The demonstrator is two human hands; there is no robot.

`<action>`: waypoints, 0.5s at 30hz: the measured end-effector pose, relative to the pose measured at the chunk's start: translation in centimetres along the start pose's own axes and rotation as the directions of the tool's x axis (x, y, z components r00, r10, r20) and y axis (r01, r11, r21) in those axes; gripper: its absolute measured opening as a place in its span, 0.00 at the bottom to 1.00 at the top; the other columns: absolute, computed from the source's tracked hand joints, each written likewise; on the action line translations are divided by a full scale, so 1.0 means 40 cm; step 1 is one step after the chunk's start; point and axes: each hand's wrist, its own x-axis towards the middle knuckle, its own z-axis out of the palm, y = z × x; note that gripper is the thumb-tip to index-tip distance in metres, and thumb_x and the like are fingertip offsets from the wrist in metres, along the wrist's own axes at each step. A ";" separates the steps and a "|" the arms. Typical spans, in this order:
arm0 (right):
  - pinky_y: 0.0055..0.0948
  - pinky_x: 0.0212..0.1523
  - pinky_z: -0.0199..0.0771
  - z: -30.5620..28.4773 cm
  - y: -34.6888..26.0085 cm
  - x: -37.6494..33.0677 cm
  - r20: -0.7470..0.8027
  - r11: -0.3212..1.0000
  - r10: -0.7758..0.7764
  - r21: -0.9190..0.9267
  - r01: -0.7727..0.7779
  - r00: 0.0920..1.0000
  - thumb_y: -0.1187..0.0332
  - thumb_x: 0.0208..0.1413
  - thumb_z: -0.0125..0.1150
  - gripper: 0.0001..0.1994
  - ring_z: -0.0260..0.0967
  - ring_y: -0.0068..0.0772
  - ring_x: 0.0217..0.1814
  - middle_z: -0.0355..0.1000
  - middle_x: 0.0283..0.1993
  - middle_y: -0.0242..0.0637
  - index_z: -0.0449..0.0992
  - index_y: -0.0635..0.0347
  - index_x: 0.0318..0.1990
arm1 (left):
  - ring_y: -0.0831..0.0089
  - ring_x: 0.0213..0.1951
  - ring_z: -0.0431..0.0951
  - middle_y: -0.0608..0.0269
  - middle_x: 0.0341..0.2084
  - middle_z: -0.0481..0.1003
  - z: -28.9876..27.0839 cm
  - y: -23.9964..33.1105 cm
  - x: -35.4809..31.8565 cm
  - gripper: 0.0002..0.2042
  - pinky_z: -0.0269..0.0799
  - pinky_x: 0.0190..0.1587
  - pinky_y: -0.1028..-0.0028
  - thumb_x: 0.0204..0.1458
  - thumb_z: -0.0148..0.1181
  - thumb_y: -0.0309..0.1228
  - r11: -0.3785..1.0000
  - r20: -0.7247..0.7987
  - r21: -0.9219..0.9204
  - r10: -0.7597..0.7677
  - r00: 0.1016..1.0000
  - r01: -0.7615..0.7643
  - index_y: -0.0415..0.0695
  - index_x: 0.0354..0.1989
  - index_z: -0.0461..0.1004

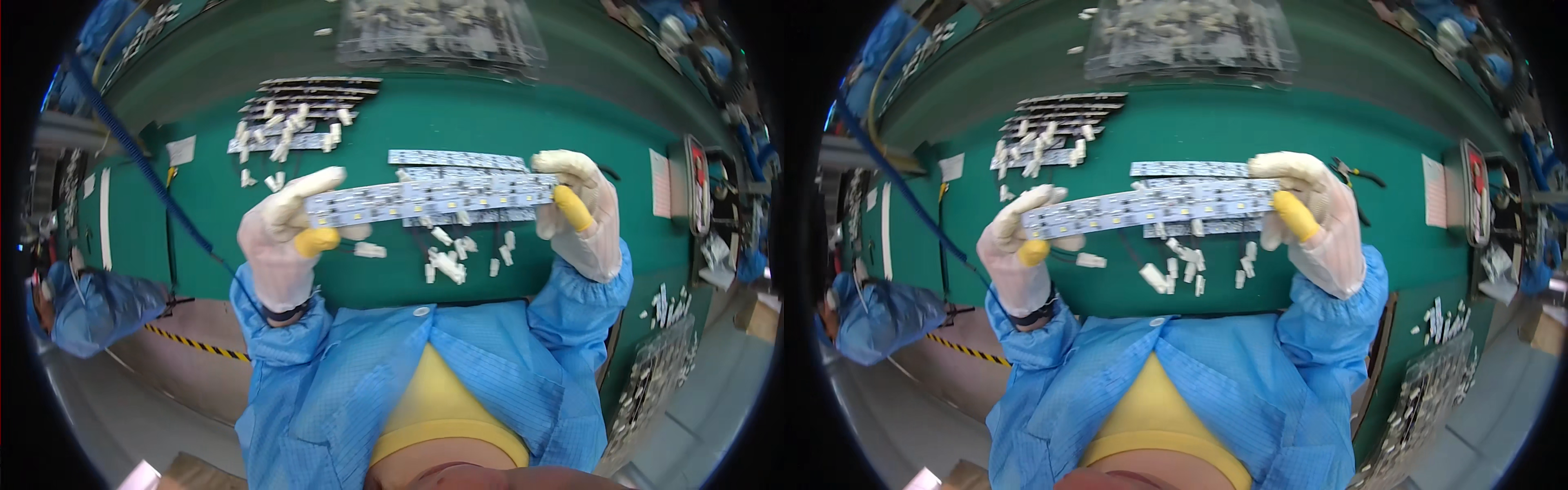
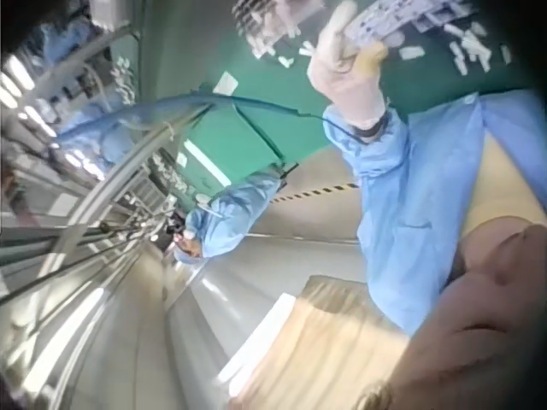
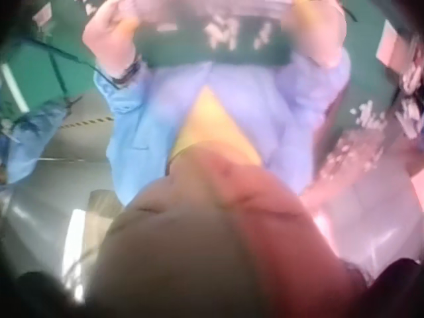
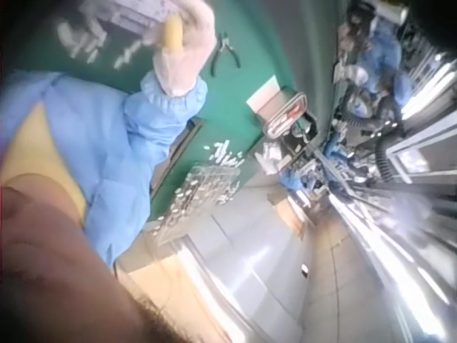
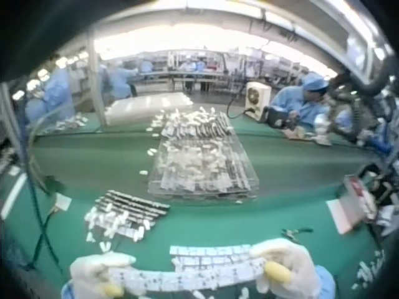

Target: Assembling LED strips onto a circuit board panel at a manual assembly station.

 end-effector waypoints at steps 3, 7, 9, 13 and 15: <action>0.13 0.21 0.58 -0.008 0.012 0.008 -0.019 0.996 0.017 -0.088 -0.018 1.000 0.69 0.56 0.52 0.14 0.62 0.16 0.20 0.72 0.32 0.37 0.69 0.66 0.47 | 0.67 0.28 0.79 0.44 0.36 0.75 0.002 0.012 -0.001 0.22 0.77 0.30 0.76 0.49 0.61 0.33 0.974 -0.001 0.195 0.116 0.993 -0.114 0.28 0.47 0.67; 0.13 0.21 0.58 0.008 0.003 0.016 -0.020 0.985 0.054 -0.165 -0.057 0.998 0.68 0.57 0.52 0.14 0.62 0.16 0.20 0.72 0.32 0.36 0.68 0.66 0.47 | 0.68 0.33 0.79 0.51 0.39 0.74 0.006 0.025 -0.004 0.24 0.77 0.37 0.76 0.44 0.66 0.31 0.996 0.043 -0.058 -0.058 0.997 0.060 0.30 0.47 0.69; 0.14 0.21 0.60 0.017 -0.005 0.013 -0.017 0.986 0.005 -0.166 -0.008 1.000 0.69 0.57 0.52 0.13 0.63 0.17 0.20 0.71 0.33 0.37 0.68 0.67 0.47 | 0.70 0.33 0.78 0.51 0.38 0.75 -0.009 0.018 0.016 0.24 0.73 0.37 0.78 0.45 0.64 0.33 0.993 0.010 0.121 -0.004 1.000 0.003 0.31 0.49 0.68; 0.18 0.22 0.67 0.040 -0.041 -0.019 0.073 0.999 0.050 0.002 -0.050 0.996 0.71 0.53 0.55 0.15 0.66 0.20 0.22 0.71 0.34 0.43 0.67 0.69 0.47 | 0.75 0.35 0.75 0.58 0.33 0.77 -0.057 -0.040 0.044 0.26 0.71 0.38 0.80 0.49 0.61 0.39 0.888 -0.070 0.460 0.053 0.996 -0.015 0.33 0.51 0.68; 0.18 0.22 0.67 0.051 -0.052 -0.025 0.057 0.998 0.058 0.005 -0.059 0.997 0.72 0.53 0.55 0.14 0.66 0.21 0.21 0.71 0.34 0.43 0.68 0.68 0.47 | 0.76 0.34 0.76 0.58 0.33 0.77 -0.073 -0.056 0.041 0.26 0.70 0.38 0.81 0.49 0.61 0.41 0.862 -0.046 0.505 0.086 0.995 -0.051 0.34 0.51 0.68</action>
